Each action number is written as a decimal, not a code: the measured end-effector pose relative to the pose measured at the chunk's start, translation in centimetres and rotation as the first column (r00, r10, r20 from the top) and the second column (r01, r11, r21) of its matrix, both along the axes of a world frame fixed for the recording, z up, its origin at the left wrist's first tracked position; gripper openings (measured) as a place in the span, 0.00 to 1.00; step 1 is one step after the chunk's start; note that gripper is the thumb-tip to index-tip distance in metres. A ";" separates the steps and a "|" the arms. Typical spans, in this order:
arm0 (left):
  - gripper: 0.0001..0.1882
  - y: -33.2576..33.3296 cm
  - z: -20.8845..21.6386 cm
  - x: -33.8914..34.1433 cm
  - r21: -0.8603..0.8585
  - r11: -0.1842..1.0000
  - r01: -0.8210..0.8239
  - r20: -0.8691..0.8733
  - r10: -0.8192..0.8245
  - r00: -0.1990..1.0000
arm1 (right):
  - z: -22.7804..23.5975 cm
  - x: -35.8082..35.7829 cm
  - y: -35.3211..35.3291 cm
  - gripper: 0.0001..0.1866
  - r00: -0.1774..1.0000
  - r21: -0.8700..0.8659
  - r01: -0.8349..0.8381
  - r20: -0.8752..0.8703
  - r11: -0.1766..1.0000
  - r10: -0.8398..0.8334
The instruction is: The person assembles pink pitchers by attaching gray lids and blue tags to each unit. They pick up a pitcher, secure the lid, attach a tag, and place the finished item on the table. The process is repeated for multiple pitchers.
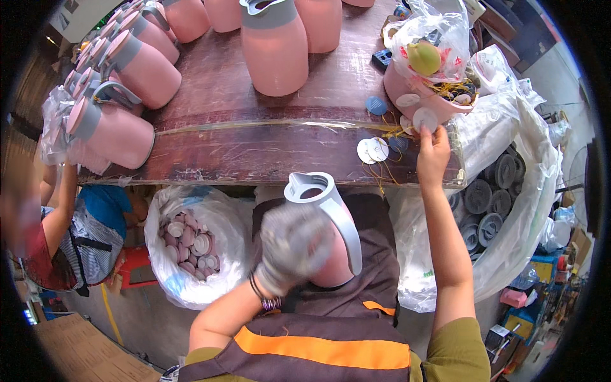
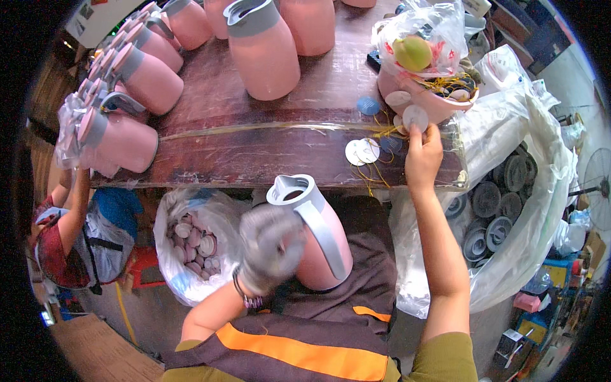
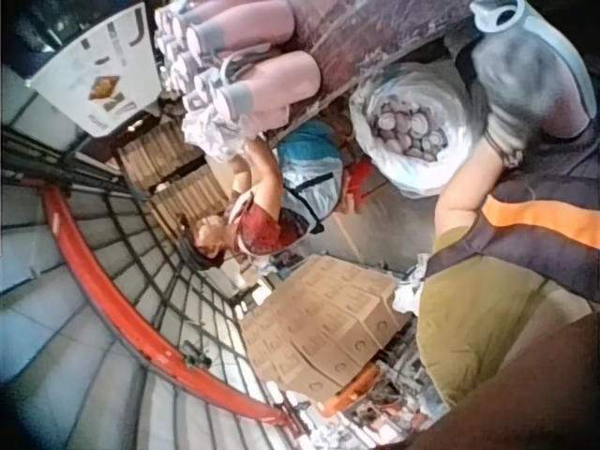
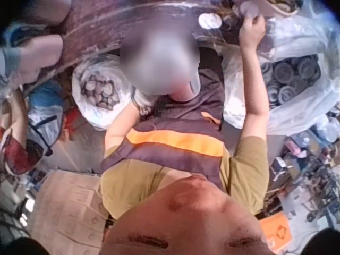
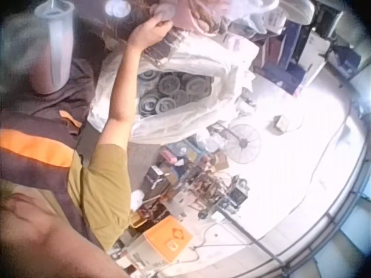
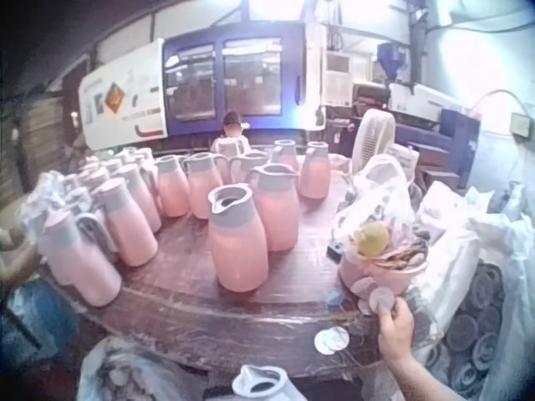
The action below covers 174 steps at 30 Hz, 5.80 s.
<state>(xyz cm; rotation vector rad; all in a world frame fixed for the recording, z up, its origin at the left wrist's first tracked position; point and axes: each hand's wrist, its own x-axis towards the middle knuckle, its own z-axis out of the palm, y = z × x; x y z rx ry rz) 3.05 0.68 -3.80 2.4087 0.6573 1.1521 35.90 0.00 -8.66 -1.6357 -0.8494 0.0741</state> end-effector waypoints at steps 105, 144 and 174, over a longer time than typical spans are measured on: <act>0.29 3.2 -22.4 -35.0 -0.961 0.121 -0.247 -0.045 0.817 0.575 | 6.6 -24.5 -4.9 0.21 0.770 -0.511 -0.638 -0.416 0.576 0.483; 0.28 2.6 6.3 -8.7 -0.582 0.810 0.074 -0.092 -0.156 0.984 | 8.7 -17.1 -8.2 0.26 0.615 -0.157 -0.760 0.138 0.630 0.776; 0.44 3.7 7.9 -7.7 -0.407 0.912 -0.054 -0.194 -0.028 0.981 | 9.4 -19.1 -7.2 0.27 0.609 -0.092 -0.759 0.246 0.644 0.754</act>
